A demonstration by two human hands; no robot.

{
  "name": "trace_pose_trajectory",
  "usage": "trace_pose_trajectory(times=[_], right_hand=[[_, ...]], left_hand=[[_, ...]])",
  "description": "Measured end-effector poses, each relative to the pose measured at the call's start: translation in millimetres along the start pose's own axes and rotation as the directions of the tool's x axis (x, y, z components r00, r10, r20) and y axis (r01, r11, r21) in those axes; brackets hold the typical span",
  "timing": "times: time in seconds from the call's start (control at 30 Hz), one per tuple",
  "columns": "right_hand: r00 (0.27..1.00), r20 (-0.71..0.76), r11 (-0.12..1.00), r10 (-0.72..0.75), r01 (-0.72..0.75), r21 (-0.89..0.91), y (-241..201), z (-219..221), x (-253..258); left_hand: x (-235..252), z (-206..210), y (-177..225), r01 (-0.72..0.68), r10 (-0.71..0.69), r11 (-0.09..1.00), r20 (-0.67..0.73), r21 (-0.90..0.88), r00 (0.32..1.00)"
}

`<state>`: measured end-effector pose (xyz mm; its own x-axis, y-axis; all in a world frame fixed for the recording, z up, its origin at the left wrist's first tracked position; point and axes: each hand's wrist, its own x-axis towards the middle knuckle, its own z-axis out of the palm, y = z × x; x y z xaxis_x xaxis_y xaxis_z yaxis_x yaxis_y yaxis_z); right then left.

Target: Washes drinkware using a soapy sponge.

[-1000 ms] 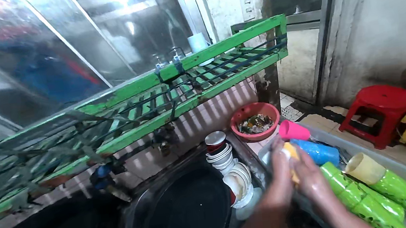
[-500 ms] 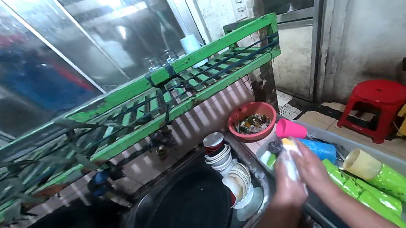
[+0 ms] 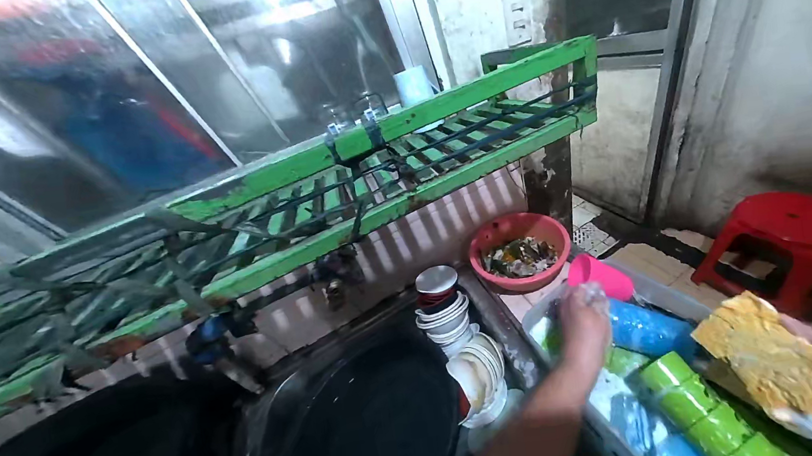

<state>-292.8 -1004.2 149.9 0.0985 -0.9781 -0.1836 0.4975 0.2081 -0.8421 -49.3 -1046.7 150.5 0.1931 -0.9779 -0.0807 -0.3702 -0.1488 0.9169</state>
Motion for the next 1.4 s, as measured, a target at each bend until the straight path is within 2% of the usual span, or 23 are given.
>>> trace_pose_trajectory(times=[0.1,0.2,0.37,0.5,0.57,0.6,0.67,0.7,0.77,0.83,0.9,0.93,1.0,1.07,1.13,1.17,1.2,1.23,1.27,1.3,1.33,1.37,1.4], right_hand=[[0.998,-0.025,0.977,0.054,-0.047,0.210,0,-8,-2],[0.995,-0.043,0.975,0.091,-0.080,0.207,-2,-3,-7],[0.980,-0.166,0.990,0.107,-0.089,0.114,-17,14,-8],[0.967,-0.133,0.959,-0.217,0.186,-0.213,-5,53,15],[0.930,0.027,0.828,-0.367,0.340,-0.445,19,89,18],[0.892,0.150,0.703,-0.427,0.432,-0.564,36,106,16],[0.761,0.375,0.346,-0.529,0.597,-0.724,68,126,20],[0.725,0.421,0.255,-0.546,0.622,-0.740,74,131,26],[0.793,0.382,0.320,-0.475,0.560,-0.764,67,136,41],[0.884,0.328,0.376,-0.334,0.444,-0.813,54,140,50],[0.899,0.375,0.278,-0.227,0.428,-0.860,50,143,49],[0.883,0.435,0.200,-0.174,0.465,-0.863,49,145,45],[0.822,0.567,0.081,-0.052,0.570,-0.818,52,146,38],[0.784,0.621,0.153,0.004,0.613,-0.775,56,141,36],[0.860,0.484,0.414,0.162,0.386,-0.824,41,141,35],[0.895,0.394,0.559,0.210,0.221,-0.799,33,143,34],[0.919,0.328,0.717,0.217,0.078,-0.693,30,145,30],[0.939,0.280,0.861,0.197,-0.029,-0.508,33,146,25],[0.956,0.235,0.949,0.179,-0.105,-0.296,42,150,19],[0.967,0.184,0.980,0.174,-0.151,-0.131,53,156,13],[0.985,0.103,0.988,0.140,-0.133,-0.074,66,164,9],[0.998,0.008,0.984,0.060,-0.058,-0.166,79,172,6],[0.998,-0.025,0.910,-0.055,0.040,-0.413,89,174,4]], left_hand=[[53,9,-3,0.086,-0.093,0.916,0.000,0.391,0.996],[75,23,-8,0.040,-0.077,0.849,0.048,0.527,0.996],[47,-16,12,-0.173,0.156,0.962,0.092,0.213,0.983],[-5,-49,4,-0.224,0.253,0.955,0.142,-0.196,0.957],[-28,-33,-4,-0.141,0.173,0.836,0.011,-0.530,0.985],[-37,-23,-6,-0.077,0.070,0.765,-0.036,-0.639,0.997],[-54,-16,-9,0.080,-0.109,0.686,0.006,-0.723,0.994],[-60,-17,-13,0.126,-0.144,0.683,0.036,-0.720,0.989],[-65,-24,-20,0.165,-0.123,0.736,0.110,-0.656,0.986],[-62,-42,-21,0.134,-0.041,0.869,0.200,-0.477,0.979],[-54,-62,-20,-0.045,0.086,0.984,0.231,-0.175,0.969],[-47,-71,-21,-0.176,0.175,0.984,0.268,-0.020,0.947],[-34,-86,-20,-0.408,0.283,0.875,0.411,0.259,0.867],[-26,-100,-15,-0.572,0.346,0.717,0.510,0.398,0.788],[-17,-113,-17,-0.611,0.422,0.684,0.467,0.399,0.777],[-11,-116,-22,-0.537,0.419,0.790,0.379,0.296,0.825],[-5,-114,-30,-0.406,0.385,0.913,0.245,0.039,0.890],[-4,-103,-37,-0.239,0.286,0.917,0.108,-0.320,0.952],[-6,-86,-43,-0.104,0.144,0.767,0.012,-0.633,0.989],[-10,-69,-44,-0.014,-0.008,0.593,-0.024,-0.805,1.000],[-15,-56,-41,0.040,-0.109,0.514,-0.019,-0.857,0.994],[-21,-48,-37,0.086,-0.156,0.499,0.008,-0.863,0.988],[-25,-40,-35,0.128,-0.180,0.520,0.038,-0.845,0.983]])
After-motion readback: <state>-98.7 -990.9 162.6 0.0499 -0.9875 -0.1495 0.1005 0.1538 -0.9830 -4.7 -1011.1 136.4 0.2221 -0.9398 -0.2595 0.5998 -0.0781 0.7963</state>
